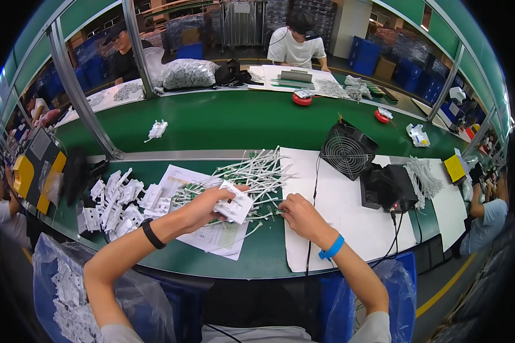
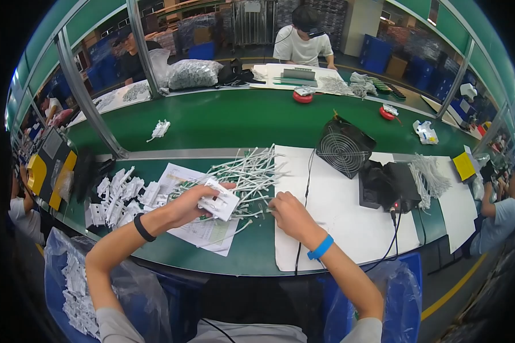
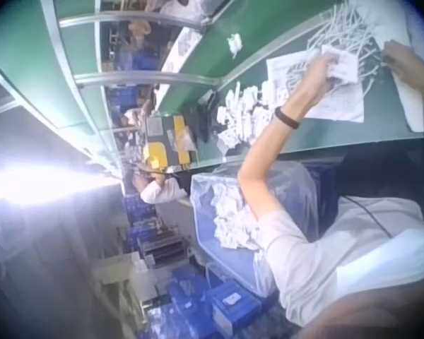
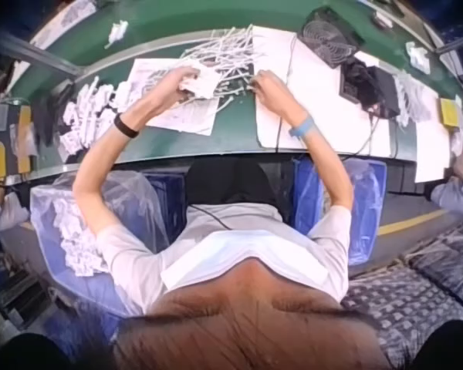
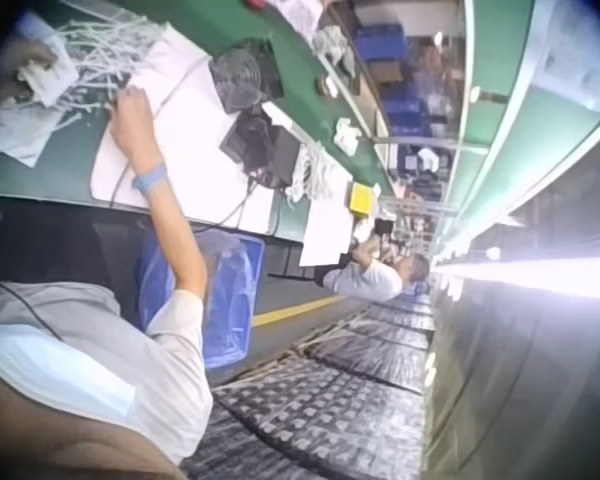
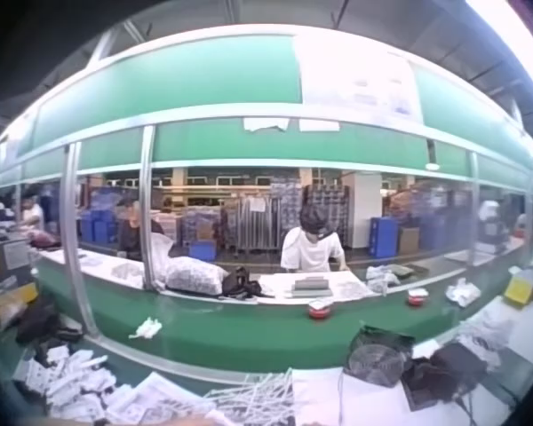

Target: The person solders electrical wires onto small components at an industrial assembly station, using a soldering iron to attach the wires to a circuit board.

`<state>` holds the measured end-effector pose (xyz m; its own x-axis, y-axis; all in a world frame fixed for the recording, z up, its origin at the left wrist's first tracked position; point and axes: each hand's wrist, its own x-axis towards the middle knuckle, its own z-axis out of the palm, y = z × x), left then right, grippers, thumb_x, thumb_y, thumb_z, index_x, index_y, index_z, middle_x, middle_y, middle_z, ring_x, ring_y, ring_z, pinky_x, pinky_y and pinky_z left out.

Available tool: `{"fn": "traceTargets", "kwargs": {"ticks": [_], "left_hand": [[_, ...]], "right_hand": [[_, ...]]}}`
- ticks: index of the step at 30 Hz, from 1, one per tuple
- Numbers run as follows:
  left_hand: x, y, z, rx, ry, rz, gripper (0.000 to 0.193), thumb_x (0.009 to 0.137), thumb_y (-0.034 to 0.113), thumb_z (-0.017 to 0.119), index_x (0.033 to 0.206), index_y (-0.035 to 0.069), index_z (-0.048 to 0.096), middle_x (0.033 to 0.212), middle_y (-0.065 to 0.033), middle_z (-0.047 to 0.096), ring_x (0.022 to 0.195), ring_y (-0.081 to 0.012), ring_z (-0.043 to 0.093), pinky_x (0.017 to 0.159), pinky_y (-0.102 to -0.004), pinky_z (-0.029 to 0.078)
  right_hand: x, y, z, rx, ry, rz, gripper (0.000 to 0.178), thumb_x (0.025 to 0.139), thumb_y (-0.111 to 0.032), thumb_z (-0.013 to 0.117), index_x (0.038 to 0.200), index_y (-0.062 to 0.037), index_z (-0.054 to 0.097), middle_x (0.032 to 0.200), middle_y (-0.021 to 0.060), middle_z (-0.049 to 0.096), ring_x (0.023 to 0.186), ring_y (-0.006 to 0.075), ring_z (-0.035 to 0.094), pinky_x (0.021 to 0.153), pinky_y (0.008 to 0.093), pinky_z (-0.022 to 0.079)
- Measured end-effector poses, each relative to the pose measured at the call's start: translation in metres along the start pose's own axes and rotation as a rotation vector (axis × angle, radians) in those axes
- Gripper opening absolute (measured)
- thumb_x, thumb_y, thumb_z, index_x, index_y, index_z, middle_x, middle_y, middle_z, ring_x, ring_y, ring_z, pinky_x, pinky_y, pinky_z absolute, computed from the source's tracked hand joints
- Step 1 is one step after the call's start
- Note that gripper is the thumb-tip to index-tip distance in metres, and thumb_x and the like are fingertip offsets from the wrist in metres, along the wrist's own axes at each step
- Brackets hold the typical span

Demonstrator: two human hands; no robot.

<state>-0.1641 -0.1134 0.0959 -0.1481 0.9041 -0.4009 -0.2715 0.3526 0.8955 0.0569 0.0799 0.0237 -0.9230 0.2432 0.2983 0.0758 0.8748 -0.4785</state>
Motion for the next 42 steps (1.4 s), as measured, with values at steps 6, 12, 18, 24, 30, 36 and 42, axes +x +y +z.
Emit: {"fn": "traceTargets", "kwargs": {"ticks": [6, 12, 18, 24, 30, 36, 42], "left_hand": [[0.004, 0.011, 0.008, -0.055, -0.217, 0.007, 0.051, 0.105, 0.022, 0.040, 0.153, 0.006, 0.042, 0.141, -0.0029, 0.060, 0.090, -0.0098, 0.059, 0.068, -0.0243, 0.044], [0.019, 0.012, 0.003, -0.189, -0.416, 0.017, 0.057, 0.097, 0.024, 0.048, 0.149, 0.000, 0.043, 0.150, -0.0099, 0.051, 0.093, -0.0130, 0.057, 0.069, -0.0275, 0.044], [0.032, 0.020, 0.021, -0.116, -0.572, -0.047, 0.060, 0.094, 0.035, 0.042, 0.142, 0.000, 0.051, 0.139, -0.0208, 0.060, 0.112, -0.0213, 0.064, 0.083, -0.0300, 0.051], [0.037, 0.023, 0.049, -0.019, -0.612, -0.236, 0.070, 0.099, 0.053, 0.027, 0.129, 0.000, 0.063, 0.127, -0.0198, 0.068, 0.105, -0.0192, 0.068, 0.076, -0.0294, 0.054], [0.043, 0.019, 0.063, 0.137, -0.557, -0.257, 0.080, 0.098, 0.066, 0.021, 0.125, 0.005, 0.065, 0.123, -0.0144, 0.070, 0.094, -0.0157, 0.067, 0.067, -0.0286, 0.048], [0.039, 0.020, 0.077, 0.196, -0.402, -0.257, 0.086, 0.096, 0.074, 0.019, 0.122, 0.007, 0.067, 0.121, -0.0122, 0.071, 0.090, -0.0142, 0.066, 0.066, -0.0271, 0.045], [0.041, 0.016, 0.077, 0.188, -0.457, -0.284, 0.097, 0.093, 0.081, 0.030, 0.150, 0.003, 0.041, 0.142, -0.0136, 0.055, 0.126, -0.0235, 0.056, 0.102, -0.0447, 0.046]], "right_hand": [[0.001, -0.009, -0.020, 0.083, 0.105, 0.071, 0.013, 0.084, -0.002, 0.070, 0.095, 0.0010, 0.066, 0.092, 0.0152, 0.058, 0.088, 0.0337, 0.059, 0.079, 0.0417, 0.050], [0.002, -0.012, -0.020, 0.232, 0.296, 0.125, 0.011, 0.086, -0.003, 0.072, 0.096, 0.0000, 0.066, 0.092, 0.0124, 0.060, 0.083, 0.0280, 0.063, 0.073, 0.0363, 0.051], [0.000, -0.034, -0.046, 0.426, 0.584, 0.158, 0.011, 0.086, 0.000, 0.073, 0.096, 0.0017, 0.070, 0.086, 0.0087, 0.071, 0.070, 0.0155, 0.063, 0.062, 0.0271, 0.048], [-0.007, -0.079, -0.078, 0.302, 0.575, -0.077, 0.015, 0.082, 0.005, 0.073, 0.097, 0.0026, 0.073, 0.082, 0.0104, 0.067, 0.069, 0.0167, 0.064, 0.063, 0.0260, 0.049], [-0.013, -0.079, -0.071, 0.160, 0.521, -0.207, 0.023, 0.078, 0.003, 0.077, 0.100, -0.0032, 0.077, 0.077, 0.0069, 0.064, 0.063, 0.0176, 0.058, 0.054, 0.0292, 0.045], [-0.013, -0.077, -0.065, 0.083, 0.425, -0.226, 0.023, 0.078, 0.000, 0.077, 0.100, -0.0063, 0.078, 0.073, 0.0047, 0.057, 0.061, 0.0186, 0.057, 0.053, 0.0316, 0.045], [-0.011, -0.080, -0.054, 0.087, 0.399, -0.208, 0.022, 0.078, -0.003, 0.077, 0.099, -0.0064, 0.078, 0.075, 0.0052, 0.055, 0.064, 0.0190, 0.057, 0.054, 0.0323, 0.046]]}}
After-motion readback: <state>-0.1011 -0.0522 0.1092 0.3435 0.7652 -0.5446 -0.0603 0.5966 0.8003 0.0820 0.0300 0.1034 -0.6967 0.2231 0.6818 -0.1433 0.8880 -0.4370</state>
